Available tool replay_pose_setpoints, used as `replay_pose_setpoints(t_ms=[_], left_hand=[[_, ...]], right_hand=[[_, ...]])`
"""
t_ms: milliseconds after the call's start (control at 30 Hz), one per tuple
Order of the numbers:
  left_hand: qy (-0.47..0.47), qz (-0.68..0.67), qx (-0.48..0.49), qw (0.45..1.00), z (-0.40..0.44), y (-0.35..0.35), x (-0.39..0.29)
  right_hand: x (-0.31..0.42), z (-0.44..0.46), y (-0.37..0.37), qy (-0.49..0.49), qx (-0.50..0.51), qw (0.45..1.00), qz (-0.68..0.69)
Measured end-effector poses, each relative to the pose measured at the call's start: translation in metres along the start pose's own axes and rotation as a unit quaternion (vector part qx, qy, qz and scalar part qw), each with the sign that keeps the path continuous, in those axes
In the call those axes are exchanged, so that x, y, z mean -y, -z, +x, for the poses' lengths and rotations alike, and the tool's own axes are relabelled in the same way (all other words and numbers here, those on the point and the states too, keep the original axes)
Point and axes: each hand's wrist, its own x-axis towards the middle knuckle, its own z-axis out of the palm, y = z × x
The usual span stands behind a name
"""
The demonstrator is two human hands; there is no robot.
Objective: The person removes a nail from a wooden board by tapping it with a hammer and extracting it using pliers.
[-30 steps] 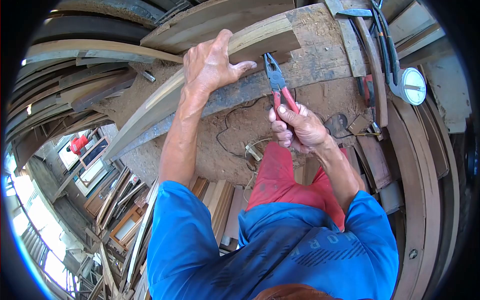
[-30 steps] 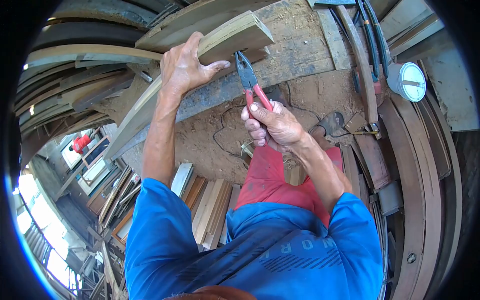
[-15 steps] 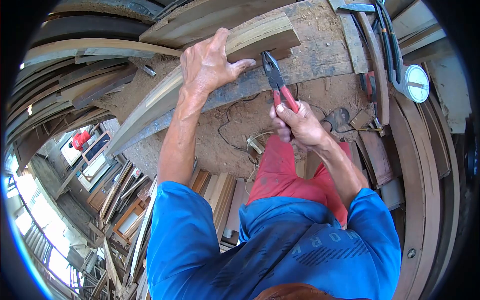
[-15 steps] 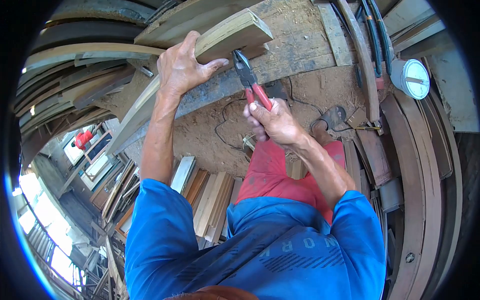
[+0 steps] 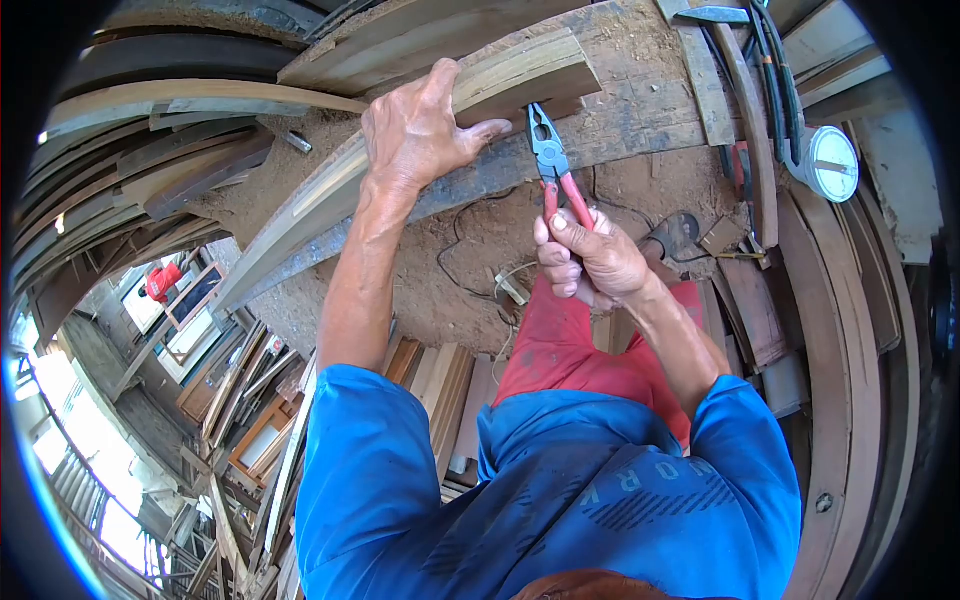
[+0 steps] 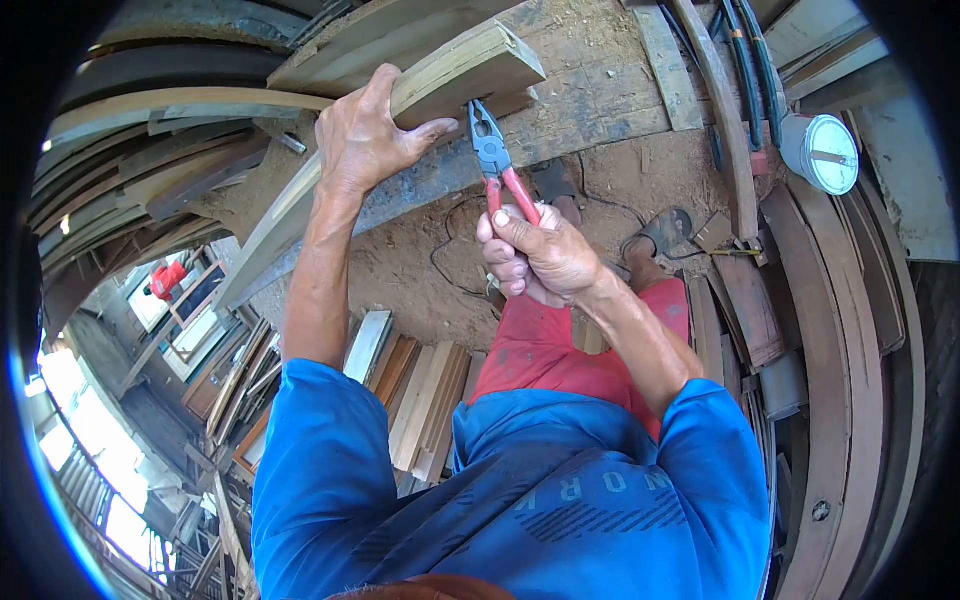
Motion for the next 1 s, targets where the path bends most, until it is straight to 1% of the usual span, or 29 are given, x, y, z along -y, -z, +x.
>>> replay_pose_setpoints(t_ms=[67,133,167,200,267,333,433,533,633,767,800,900,933,1000], left_hand=[[-0.001,0.002,-0.004,1.000,-0.001,0.000,0.000],[-0.003,-0.001,-0.004,1.000,-0.001,-0.001,0.001],[-0.003,-0.003,-0.003,1.000,-0.002,-0.002,0.000],[-0.003,-0.005,-0.006,1.000,0.000,-0.002,0.001],[-0.002,-0.007,-0.005,1.000,-0.003,-0.003,-0.001],[-0.001,-0.003,-0.011,1.000,-0.003,-0.003,-0.001],[-0.004,-0.001,-0.002,1.000,-0.004,0.000,-0.002],[0.002,-0.001,-0.005,1.000,-0.003,-0.002,-0.001],[0.001,-0.014,-0.009,1.000,-0.005,-0.003,0.000],[-0.007,-0.018,-0.015,1.000,-0.006,-0.003,-0.001],[-0.002,-0.015,-0.009,1.000,-0.006,-0.003,-0.001],[-0.002,-0.011,-0.014,1.000,-0.004,-0.003,-0.001],[-0.003,-0.011,-0.015,1.000,-0.006,-0.003,-0.002],[-0.004,-0.012,-0.016,1.000,-0.007,-0.005,-0.001]], right_hand=[[-0.006,0.002,0.002,-0.002,0.020,0.999,0.039],[0.001,0.003,0.008,0.019,-0.041,0.994,-0.096],[0.003,0.001,0.010,0.030,-0.073,0.984,-0.162],[0.004,-0.001,0.009,0.031,-0.080,0.981,-0.173],[-0.001,-0.004,0.005,0.011,-0.020,0.998,-0.050],[-0.007,0.001,0.003,0.001,0.032,0.998,0.053],[-0.004,-0.002,0.003,0.008,-0.006,1.000,-0.013],[0.006,-0.005,0.003,0.015,-0.066,0.988,-0.141],[0.000,-0.004,-0.004,-0.008,0.029,0.999,0.036],[0.003,-0.005,0.003,0.010,-0.034,0.997,-0.074],[0.005,-0.004,0.006,0.028,-0.066,0.985,-0.158],[0.007,-0.005,0.009,0.059,-0.110,0.954,-0.273],[0.004,-0.005,0.008,0.042,-0.077,0.975,-0.205],[0.002,-0.005,0.004,0.009,-0.012,0.997,-0.070]])
